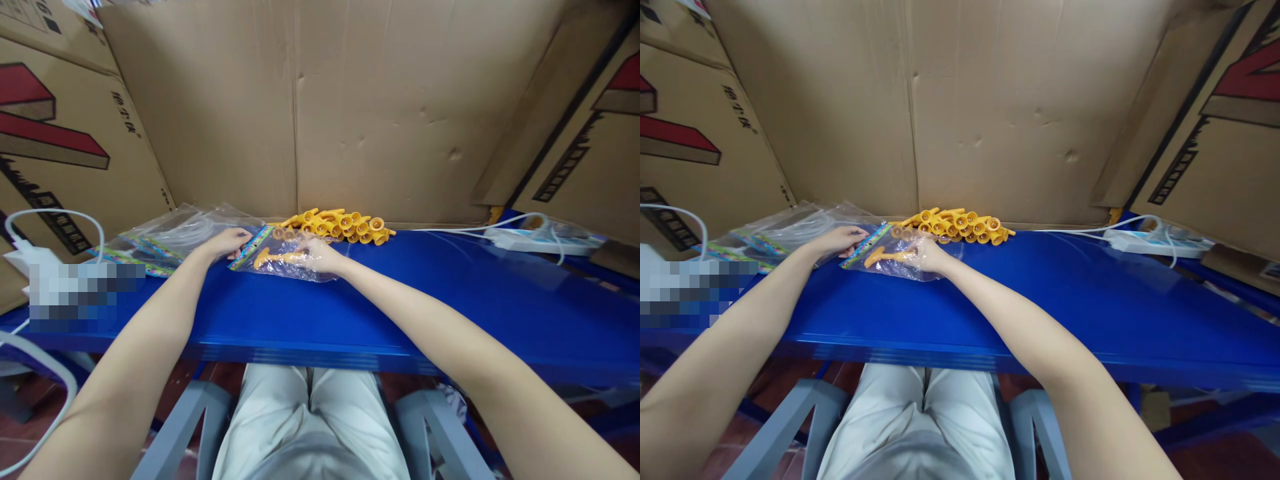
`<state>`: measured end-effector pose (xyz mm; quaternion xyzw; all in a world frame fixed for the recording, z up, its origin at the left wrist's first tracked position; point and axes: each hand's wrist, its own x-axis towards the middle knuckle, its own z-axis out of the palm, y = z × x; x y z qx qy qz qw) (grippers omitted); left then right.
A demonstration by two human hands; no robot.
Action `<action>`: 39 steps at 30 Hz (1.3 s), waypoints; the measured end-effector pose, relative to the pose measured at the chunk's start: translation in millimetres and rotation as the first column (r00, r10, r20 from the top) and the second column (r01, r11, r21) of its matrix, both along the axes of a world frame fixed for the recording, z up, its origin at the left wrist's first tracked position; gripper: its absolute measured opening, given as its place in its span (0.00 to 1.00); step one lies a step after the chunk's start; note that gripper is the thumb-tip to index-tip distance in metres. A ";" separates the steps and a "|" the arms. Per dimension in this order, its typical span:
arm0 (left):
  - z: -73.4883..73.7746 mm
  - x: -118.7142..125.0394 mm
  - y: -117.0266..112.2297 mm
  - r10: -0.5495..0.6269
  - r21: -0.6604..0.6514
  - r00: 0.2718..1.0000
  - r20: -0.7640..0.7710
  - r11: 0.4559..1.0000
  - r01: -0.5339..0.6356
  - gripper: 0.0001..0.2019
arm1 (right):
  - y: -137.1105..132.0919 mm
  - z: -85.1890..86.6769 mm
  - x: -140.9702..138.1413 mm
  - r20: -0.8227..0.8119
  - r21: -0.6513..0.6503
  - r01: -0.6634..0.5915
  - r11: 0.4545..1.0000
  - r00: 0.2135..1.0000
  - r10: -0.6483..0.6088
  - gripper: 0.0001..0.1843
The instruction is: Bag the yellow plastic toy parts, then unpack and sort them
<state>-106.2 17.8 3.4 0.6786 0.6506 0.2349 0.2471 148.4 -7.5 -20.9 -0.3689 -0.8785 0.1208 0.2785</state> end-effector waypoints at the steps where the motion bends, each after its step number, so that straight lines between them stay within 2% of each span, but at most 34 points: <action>1: 1.0 1.7 -1.5 -0.017 -0.003 0.999 0.034 1.000 0.017 0.19 | 2.3 -3.2 -2.2 -0.020 -0.005 -0.011 1.000 1.000 0.011 0.09; 3: 2.8 4.9 -3.9 -0.041 -0.015 0.998 0.051 0.999 0.042 0.21 | 5.6 -8.5 -6.1 -0.063 -0.041 -0.023 0.999 0.998 0.020 0.10; 6: 3.3 7.5 -4.6 -0.017 -0.051 1.000 0.001 0.999 0.017 0.23 | 5.7 -12.2 -8.4 -0.132 -0.154 -0.066 0.986 0.990 0.046 0.17; 10: 0.5 4.2 0.4 0.027 -0.035 0.994 -0.103 0.999 -0.031 0.22 | 1.3 -11.1 -5.6 -0.254 -0.362 -0.195 0.912 0.961 0.105 0.24; 12: -1.0 0.9 4.8 0.053 0.038 0.983 -0.174 0.998 -0.047 0.21 | 0.8 -10.4 -4.3 -0.292 -0.417 -0.236 0.878 0.949 0.116 0.25; 16: -4.3 -3.5 13.1 0.133 0.237 0.951 -0.280 0.969 -0.065 0.23 | 4.3 -12.0 -5.0 -0.327 -0.431 -0.290 0.855 0.933 0.151 0.22; 20: -9.2 -2.8 15.6 0.136 0.360 0.915 -0.379 0.933 0.011 0.29 | 7.4 -11.0 -8.3 -0.301 -0.456 -0.303 0.836 0.937 0.176 0.22; 22: -11.3 -2.4 14.4 0.161 0.353 0.878 -0.451 0.936 0.010 0.31 | 7.7 -6.7 -11.0 -0.255 -0.461 -0.300 0.835 0.946 0.199 0.22; 27: -12.5 -4.4 9.2 0.221 0.249 0.794 -0.566 0.964 -0.091 0.32 | 6.7 10.7 -24.8 -0.114 -0.361 -0.297 0.884 0.955 0.275 0.19; 31: -12.2 -5.2 9.6 0.262 0.259 0.773 -0.578 0.957 -0.131 0.33 | 7.3 22.2 -35.2 -0.115 -0.456 -0.337 0.824 0.940 0.321 0.20; 35: -17.6 0.1 16.9 0.250 0.354 0.823 -0.509 0.933 -0.065 0.31 | 12.6 38.2 -25.9 -0.064 -0.526 -0.305 0.794 0.945 0.321 0.24; 37: -22.8 4.9 20.9 0.201 0.345 0.842 -0.501 0.939 -0.018 0.29 | 17.1 51.1 -12.6 -0.007 -0.596 -0.239 0.767 0.956 0.293 0.21; 39: -28.2 10.0 23.1 0.160 0.298 0.839 -0.520 0.955 0.002 0.30 | 22.6 65.7 3.0 0.041 -0.667 -0.175 0.724 0.962 0.270 0.14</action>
